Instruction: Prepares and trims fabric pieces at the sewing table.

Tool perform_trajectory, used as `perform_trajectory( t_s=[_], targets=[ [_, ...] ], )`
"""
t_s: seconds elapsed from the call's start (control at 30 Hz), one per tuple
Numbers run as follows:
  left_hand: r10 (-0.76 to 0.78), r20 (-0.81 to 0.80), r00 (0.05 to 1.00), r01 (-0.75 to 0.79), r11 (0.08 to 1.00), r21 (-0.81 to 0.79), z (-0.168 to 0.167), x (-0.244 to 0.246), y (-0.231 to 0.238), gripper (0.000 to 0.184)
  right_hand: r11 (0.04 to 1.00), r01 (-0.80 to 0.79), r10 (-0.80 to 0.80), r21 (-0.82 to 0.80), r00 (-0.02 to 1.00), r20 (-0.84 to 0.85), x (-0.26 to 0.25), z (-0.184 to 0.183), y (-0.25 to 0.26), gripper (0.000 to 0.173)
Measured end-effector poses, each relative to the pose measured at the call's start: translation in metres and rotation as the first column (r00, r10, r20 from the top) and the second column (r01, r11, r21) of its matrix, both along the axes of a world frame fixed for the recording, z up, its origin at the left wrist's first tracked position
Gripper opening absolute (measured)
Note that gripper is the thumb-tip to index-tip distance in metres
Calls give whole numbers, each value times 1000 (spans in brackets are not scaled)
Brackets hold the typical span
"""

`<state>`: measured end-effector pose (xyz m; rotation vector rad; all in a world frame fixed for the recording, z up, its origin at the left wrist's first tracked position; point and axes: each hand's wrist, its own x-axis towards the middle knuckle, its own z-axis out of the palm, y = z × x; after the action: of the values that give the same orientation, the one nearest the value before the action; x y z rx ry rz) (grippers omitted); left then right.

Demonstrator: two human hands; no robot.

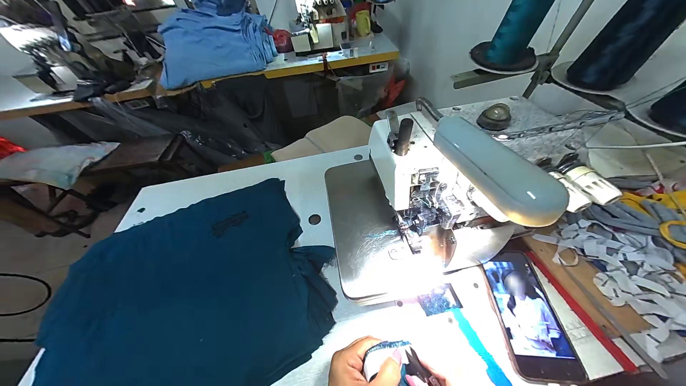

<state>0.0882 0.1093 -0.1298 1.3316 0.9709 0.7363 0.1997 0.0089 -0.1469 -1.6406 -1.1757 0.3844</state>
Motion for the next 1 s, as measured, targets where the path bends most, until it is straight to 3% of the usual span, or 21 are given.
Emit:
perform_trajectory(
  t_s=[0.27, 0.43, 0.63, 1.0],
  targets=[
    [-17, -8, 1000, 16, 1000, -13, 2, 0, 0, 12, 1000, 13, -15, 27, 999, 48, -1, -5, 3, 18],
    [-65, 39, 997, 64, 998, 14, -9, -5, 1, 10, 998, 68, -66, 14, 988, -137, 1, -1, 0, 20],
    [-76, 72, 995, 74, 997, 25, -13, -6, 2, 13, 999, -3, 2, 42, 1000, 21, 2, -12, 1, 21],
    [-23, 14, 1000, 23, 1000, -16, 3, 0, 1, 13, 1000, -14, 14, 17, 1000, 1, 2, -6, 2, 22]
  ],
)
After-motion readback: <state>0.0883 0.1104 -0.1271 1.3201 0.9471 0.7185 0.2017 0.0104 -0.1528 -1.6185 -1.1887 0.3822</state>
